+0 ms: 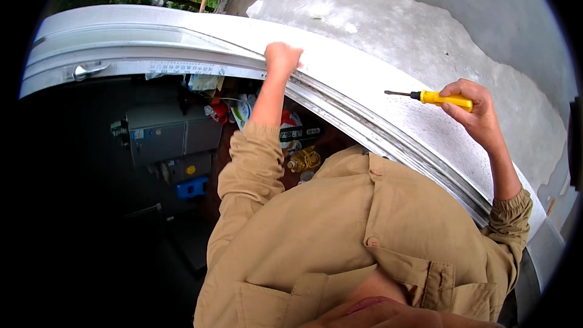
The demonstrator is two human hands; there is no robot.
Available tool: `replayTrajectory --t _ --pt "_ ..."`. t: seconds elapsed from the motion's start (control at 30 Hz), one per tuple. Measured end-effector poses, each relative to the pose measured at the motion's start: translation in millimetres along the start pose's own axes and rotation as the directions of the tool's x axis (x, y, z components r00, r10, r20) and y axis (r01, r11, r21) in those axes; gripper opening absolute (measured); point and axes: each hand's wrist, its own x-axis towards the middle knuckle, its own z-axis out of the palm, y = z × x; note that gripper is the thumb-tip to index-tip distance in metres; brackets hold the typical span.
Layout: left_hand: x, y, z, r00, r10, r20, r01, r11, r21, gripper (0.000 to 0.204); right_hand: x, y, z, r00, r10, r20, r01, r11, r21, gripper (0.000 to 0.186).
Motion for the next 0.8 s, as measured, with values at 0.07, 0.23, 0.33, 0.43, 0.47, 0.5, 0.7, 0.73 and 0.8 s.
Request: replayTrajectory --t 0.07,0.23,0.33,0.43,0.47,0.5,0.7,0.73,0.8 --pt "13.7 78.0 -32.8 0.996 -0.022 -0.081 -0.051 0.61 -0.791 0.029 1.1 5.2 2.1 0.999 0.034 -0.017 -0.034 0.999 0.0 0.015" --pt "27.6 55.7 -31.3 0.871 0.018 -0.49 -0.227 0.901 -0.371 0.024 6.3 -10.7 6.0 0.998 -0.067 0.017 0.067 0.997 -0.023 0.016" --pt "2.4 13.2 -7.4 0.962 -0.116 -0.247 -0.033 0.848 -0.529 0.016 -0.2 3.3 1.5 0.999 -0.049 -0.019 0.049 0.999 -0.012 0.015" --pt "-27.5 -9.8 10.7 0.97 -0.121 -0.211 0.033 0.925 -0.378 0.014 -2.1 10.3 1.8 0.999 0.027 -0.035 -0.027 1.0 0.013 0.014" --pt "-36.8 -9.4 14.1 0.968 -0.107 -0.226 0.033 0.95 -0.311 0.014 -1.0 10.1 3.2 0.999 0.025 -0.029 -0.024 1.0 0.015 0.014" --pt "-41.9 -9.3 15.8 0.973 -0.136 -0.189 0.084 0.962 -0.26 0.019 0.2 9.5 5.1 0.999 0.023 -0.025 -0.023 1.0 0.017 0.015" --pt "-41.0 -16.6 35.6 0.963 -0.27 0.011 0.269 0.961 0.071 0.051 8.7 -3.3 13.6 0.999 -0.025 0.034 0.025 1.0 0.009 0.016" --pt "-36.2 -11.1 36.6 0.95 -0.309 0.042 0.305 0.95 0.071 0.05 9.1 -2.9 14.2 0.999 -0.026 0.04 0.026 1.0 0.01 0.017" --pt "-32.2 12.7 28.8 0.916 -0.387 0.103 0.38 0.922 0.079 0.047 8.5 -4.1 14.1 0.999 -0.025 0.041 0.025 1.0 0.006 0.016"
